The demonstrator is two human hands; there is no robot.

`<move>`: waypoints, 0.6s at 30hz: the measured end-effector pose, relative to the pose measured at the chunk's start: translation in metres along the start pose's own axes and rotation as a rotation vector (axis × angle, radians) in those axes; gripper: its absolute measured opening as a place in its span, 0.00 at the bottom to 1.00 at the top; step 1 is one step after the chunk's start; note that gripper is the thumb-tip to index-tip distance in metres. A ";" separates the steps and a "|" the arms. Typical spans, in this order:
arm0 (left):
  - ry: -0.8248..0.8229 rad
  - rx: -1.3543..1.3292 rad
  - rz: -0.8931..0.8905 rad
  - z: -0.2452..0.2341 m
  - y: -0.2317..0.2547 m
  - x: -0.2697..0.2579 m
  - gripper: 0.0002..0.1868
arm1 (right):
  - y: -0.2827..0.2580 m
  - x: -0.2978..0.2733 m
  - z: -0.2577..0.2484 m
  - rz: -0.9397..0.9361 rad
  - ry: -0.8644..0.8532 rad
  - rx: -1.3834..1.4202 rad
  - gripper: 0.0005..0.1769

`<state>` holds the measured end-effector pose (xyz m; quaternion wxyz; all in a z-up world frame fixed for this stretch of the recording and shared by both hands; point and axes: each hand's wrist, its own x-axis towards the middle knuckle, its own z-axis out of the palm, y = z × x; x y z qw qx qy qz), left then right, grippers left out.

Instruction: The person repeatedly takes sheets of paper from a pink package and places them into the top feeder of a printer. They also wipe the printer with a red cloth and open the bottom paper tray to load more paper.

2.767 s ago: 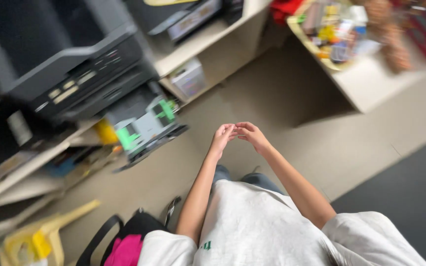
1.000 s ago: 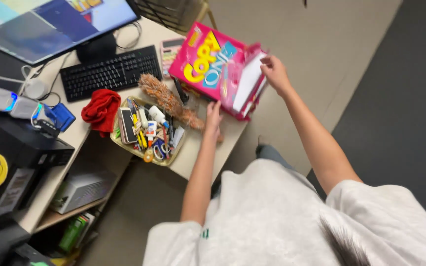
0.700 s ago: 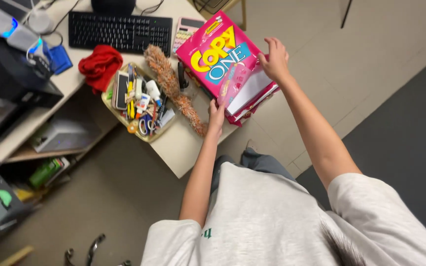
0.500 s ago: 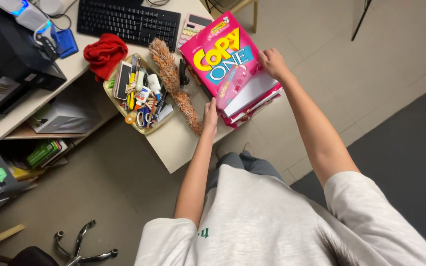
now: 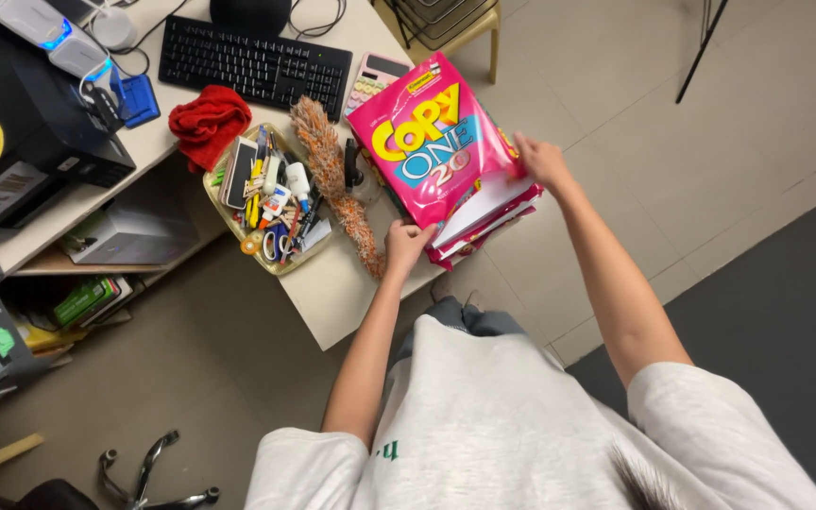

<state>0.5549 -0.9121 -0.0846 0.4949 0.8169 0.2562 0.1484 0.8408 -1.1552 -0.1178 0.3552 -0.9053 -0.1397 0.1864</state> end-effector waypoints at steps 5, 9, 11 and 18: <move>-0.088 0.018 -0.145 -0.011 0.028 -0.021 0.21 | -0.008 -0.021 -0.002 -0.023 -0.046 -0.147 0.28; -0.179 -0.138 -0.357 -0.012 0.021 -0.024 0.22 | -0.056 -0.039 -0.030 0.007 -0.113 -0.134 0.33; -0.132 -0.129 -0.345 -0.001 0.007 -0.024 0.22 | -0.071 -0.040 -0.039 -0.001 -0.138 -0.097 0.37; 0.088 -0.107 -0.305 0.017 0.021 -0.012 0.29 | -0.051 -0.002 -0.023 -0.063 -0.328 -0.184 0.44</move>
